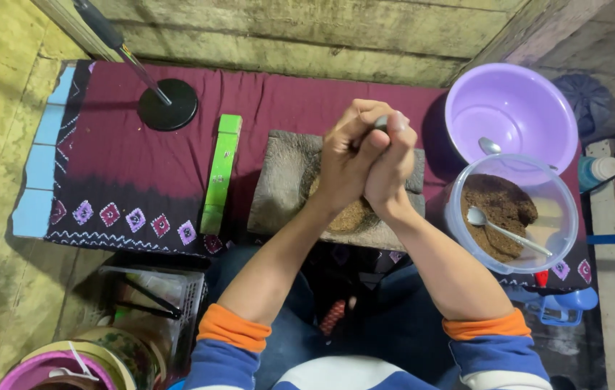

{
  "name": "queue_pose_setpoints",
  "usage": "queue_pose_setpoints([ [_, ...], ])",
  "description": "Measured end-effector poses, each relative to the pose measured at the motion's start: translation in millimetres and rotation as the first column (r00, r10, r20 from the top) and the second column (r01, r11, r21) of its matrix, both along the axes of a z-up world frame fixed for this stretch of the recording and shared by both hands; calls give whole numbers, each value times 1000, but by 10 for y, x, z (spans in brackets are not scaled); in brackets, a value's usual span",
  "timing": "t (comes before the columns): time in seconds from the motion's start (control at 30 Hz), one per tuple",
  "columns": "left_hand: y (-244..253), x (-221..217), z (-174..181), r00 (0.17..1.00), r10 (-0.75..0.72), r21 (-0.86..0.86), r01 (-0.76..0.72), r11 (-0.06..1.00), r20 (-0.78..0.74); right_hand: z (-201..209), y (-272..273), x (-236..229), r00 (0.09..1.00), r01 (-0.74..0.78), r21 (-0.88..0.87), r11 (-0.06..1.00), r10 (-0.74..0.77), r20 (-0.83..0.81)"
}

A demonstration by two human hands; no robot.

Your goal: Molding a brown powder into a ball and pressing it into a stone mortar using a pestle and spoon.

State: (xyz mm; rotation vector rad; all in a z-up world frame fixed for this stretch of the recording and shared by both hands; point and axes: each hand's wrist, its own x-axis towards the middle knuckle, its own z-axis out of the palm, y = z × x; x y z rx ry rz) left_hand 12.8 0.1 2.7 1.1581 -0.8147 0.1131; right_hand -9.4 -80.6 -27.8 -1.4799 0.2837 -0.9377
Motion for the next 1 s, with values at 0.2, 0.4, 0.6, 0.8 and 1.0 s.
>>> queue_pose_setpoints([
  [0.2,224,-375,741,978,-75,-38,83,996,193,-185,-244,-623,1000,-9,-19,1000,9,-14],
  [0.4,138,-143,316,980,-136,-7,138,990,145,-385,-232,-334,996,-29,-13,999,28,-80],
  [0.6,16,335,-164,988,-25,44,32,999,-151,-354,-68,395,998,-45,-42,998,43,-51],
  [0.8,123,179,-93,987,-20,-27,16,1000,-160,-439,-93,196,996,-67,-68,995,63,-58],
  [1.0,55,237,-121,978,-172,75,182,981,-122,-346,-199,172,997,-71,-122,990,70,-16],
])
